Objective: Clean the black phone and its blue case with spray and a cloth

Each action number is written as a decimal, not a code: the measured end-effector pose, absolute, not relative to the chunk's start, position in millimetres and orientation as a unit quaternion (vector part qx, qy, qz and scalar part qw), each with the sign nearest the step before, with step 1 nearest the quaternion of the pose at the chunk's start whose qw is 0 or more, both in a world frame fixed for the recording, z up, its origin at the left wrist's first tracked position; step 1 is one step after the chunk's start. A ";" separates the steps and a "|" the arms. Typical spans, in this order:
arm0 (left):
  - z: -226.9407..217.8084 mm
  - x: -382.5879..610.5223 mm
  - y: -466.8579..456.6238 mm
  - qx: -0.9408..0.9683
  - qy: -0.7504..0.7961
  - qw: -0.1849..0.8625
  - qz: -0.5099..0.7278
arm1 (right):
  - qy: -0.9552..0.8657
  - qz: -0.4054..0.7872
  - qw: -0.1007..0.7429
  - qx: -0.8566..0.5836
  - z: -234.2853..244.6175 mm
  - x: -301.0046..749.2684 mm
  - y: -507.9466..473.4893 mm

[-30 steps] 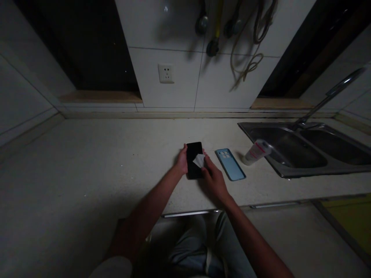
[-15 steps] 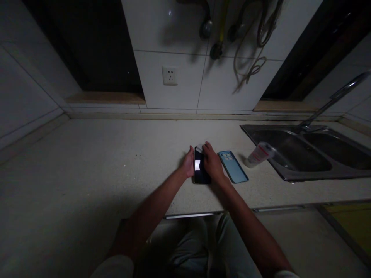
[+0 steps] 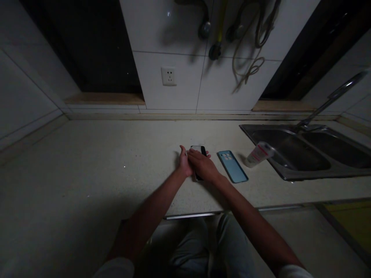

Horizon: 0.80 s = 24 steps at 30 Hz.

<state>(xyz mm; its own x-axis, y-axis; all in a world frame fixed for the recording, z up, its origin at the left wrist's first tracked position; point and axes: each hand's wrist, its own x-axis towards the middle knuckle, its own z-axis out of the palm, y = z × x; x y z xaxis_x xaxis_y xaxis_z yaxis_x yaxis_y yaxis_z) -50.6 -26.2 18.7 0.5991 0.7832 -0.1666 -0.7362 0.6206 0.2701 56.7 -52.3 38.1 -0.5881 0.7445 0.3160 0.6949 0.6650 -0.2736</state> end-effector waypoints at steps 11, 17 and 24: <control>12.9 -52.4 -16.2 0.088 0.264 0.818 0.504 | -0.921 0.003 0.215 -0.325 29.9 94.1 -106.9; 16.8 -49.5 -21.7 0.074 0.246 0.819 0.513 | -0.920 -0.017 0.264 -0.289 23.6 109.3 -125.1; 14.5 -49.3 -26.1 0.085 0.183 0.855 0.478 | -0.888 0.014 0.312 -0.337 12.5 128.9 -119.7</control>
<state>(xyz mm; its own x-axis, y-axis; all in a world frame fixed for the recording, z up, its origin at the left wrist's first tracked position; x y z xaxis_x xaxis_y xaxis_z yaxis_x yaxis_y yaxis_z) -49.3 -26.1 14.5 0.4755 0.8488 -0.2313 -0.7866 0.5279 0.3202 128.9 -119.7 12.5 -0.5786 0.6073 0.5444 0.5897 0.7726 -0.2351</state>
